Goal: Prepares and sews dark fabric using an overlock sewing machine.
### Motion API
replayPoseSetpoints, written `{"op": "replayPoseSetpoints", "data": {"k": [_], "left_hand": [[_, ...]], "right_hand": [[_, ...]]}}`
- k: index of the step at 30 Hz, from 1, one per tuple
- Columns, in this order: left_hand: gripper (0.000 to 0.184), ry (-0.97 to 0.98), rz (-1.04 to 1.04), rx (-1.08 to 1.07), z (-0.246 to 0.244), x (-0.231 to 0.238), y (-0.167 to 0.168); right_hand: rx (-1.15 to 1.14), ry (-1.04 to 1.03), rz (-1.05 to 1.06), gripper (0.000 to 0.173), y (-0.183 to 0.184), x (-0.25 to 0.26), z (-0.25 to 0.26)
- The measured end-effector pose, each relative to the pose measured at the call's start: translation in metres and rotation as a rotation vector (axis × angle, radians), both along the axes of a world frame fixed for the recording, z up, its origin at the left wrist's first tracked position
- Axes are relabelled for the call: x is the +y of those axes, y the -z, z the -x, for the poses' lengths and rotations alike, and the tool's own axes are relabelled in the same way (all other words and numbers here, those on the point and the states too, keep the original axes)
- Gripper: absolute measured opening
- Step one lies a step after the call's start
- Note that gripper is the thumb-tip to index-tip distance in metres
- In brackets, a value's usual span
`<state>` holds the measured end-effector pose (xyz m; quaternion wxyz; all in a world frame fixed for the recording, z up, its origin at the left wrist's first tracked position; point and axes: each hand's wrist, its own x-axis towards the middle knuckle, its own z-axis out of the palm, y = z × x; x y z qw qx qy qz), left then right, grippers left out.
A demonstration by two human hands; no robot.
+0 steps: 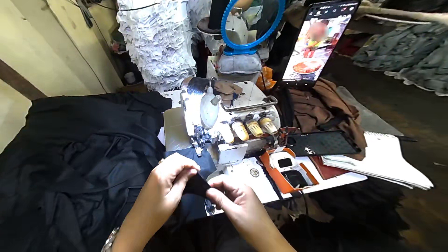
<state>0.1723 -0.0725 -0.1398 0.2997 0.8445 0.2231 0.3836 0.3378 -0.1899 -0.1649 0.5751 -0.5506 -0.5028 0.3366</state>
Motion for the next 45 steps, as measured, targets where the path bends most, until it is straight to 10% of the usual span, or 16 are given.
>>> {"op": "replayPoseSetpoints", "data": {"k": [4, 29, 45], "left_hand": [[0.010, -0.183, -0.014, 0.043, -0.034, 0.020, 0.017], [0.027, -0.538, -0.430, 0.307, -0.039, -0.046, 0.041], [0.035, -0.362, -0.275, 0.300, -0.029, -0.019, 0.052]], "right_hand": [[-0.318, 0.258, 0.027, 0.022, 0.016, 0.030, -0.015], [0.187, 0.189, 0.137, 0.024, 0.040, 0.010, 0.005], [-0.387, 0.245, -0.167, 0.022, 0.048, 0.027, 0.000]]}}
